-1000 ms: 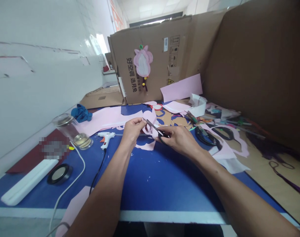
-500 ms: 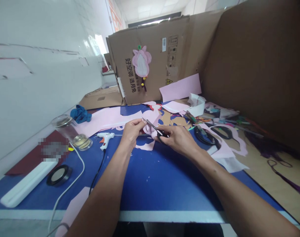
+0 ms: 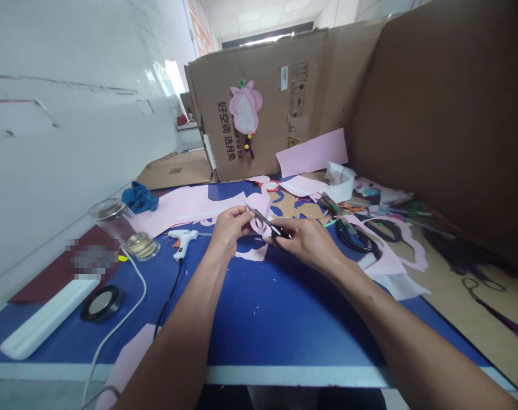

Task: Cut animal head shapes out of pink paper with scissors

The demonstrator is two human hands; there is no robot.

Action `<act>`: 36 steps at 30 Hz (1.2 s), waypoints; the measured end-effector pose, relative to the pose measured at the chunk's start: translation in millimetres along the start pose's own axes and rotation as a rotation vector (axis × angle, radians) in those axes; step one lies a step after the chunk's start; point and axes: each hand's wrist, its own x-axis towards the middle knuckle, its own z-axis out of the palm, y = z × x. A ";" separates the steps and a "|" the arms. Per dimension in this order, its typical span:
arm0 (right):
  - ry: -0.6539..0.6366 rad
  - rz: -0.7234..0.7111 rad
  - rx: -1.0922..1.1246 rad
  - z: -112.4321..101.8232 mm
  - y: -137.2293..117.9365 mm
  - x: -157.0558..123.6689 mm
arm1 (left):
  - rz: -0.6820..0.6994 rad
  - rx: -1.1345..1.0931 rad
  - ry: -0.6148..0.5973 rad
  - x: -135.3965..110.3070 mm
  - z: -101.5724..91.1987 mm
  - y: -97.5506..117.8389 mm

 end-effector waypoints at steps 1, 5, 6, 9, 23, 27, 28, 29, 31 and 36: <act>0.002 -0.005 -0.003 -0.1 0.2 0.2 | -0.005 0.004 0.001 -0.1 -0.2 -0.1; 0.014 -0.025 -0.059 0.0 1.3 1.2 | 0.006 0.021 -0.019 -0.1 -0.7 0.6; 0.023 -0.021 -0.076 0.0 1.5 1.4 | 0.015 0.025 -0.028 -0.1 -0.8 1.1; 0.038 -0.007 -0.106 0.2 2.0 1.6 | 0.035 0.035 -0.048 -0.3 -1.3 2.3; 0.074 -0.007 -0.109 1.2 2.1 1.2 | 0.043 0.044 -0.036 0.7 -1.5 1.5; 0.081 0.005 -0.061 2.2 1.5 0.8 | 0.033 0.031 -0.037 -0.1 -0.7 2.2; 0.079 0.008 -0.050 2.1 0.9 0.5 | 0.032 0.027 -0.038 -0.4 -0.4 2.5; 0.076 0.011 -0.039 1.7 0.2 0.2 | 0.031 0.025 -0.039 -0.8 -0.1 2.7; 0.067 0.020 -0.013 0.7 -1.6 -0.3 | 0.032 0.023 -0.042 -1.6 0.7 3.1; 0.032 0.001 0.028 -1.9 -4.3 -0.1 | 0.032 0.029 -0.037 -2.3 1.7 3.0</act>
